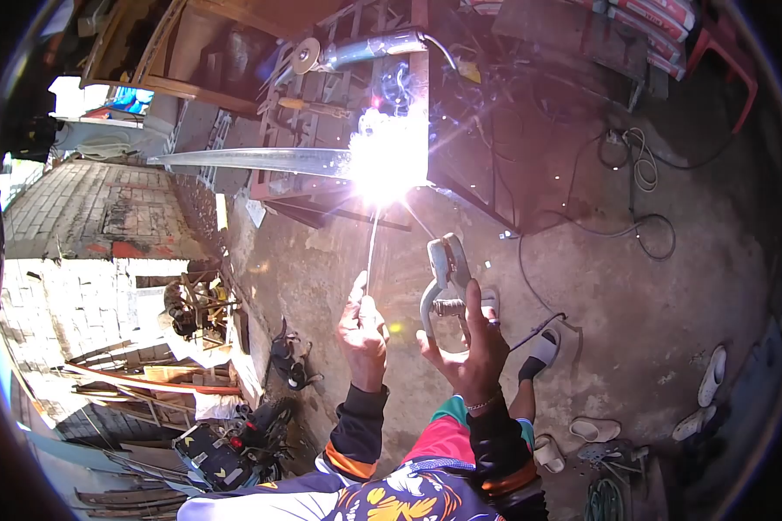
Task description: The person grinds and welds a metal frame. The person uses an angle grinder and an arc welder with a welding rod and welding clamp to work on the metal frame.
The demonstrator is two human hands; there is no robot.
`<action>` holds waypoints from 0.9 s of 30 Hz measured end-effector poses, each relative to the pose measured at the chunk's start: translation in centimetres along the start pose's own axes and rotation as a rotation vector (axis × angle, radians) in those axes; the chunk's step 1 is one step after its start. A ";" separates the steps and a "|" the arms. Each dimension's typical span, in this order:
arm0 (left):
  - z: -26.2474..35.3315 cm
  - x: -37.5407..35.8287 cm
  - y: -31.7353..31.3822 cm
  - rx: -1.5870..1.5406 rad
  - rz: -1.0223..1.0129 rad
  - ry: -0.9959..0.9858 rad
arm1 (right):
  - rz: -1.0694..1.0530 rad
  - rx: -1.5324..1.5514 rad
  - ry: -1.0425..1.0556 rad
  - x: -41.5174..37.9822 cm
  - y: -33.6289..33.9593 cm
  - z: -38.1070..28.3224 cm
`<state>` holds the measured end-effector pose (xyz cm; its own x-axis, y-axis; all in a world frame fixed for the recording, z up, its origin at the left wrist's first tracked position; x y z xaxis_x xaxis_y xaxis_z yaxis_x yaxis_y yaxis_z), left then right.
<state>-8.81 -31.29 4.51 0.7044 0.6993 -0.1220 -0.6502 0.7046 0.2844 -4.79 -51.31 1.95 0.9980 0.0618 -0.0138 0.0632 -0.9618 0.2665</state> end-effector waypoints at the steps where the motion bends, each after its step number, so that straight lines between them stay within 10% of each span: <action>1: 0.2 0.0 0.1 0.056 0.005 -0.057 | 0.001 0.000 0.001 0.0 0.0 -0.1; 27: 0.0 0.2 0.3 0.055 -0.023 -0.103 | 0.044 -0.016 0.078 0.1 0.0 -0.8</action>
<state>-8.86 -30.99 4.59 0.7465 0.6646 -0.0319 -0.6186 0.7110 0.3344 -4.65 -51.05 2.68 0.9965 0.0405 0.0733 0.0184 -0.9597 0.2805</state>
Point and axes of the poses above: each hand's wrist, its own x-axis towards the middle knuckle, its own y-axis out of the back of the hand, z = x × y, the point moved 7 cm from there along x, towards the middle knuckle, and after that the axes turned 3 degrees about z, right-handed, at the moved point
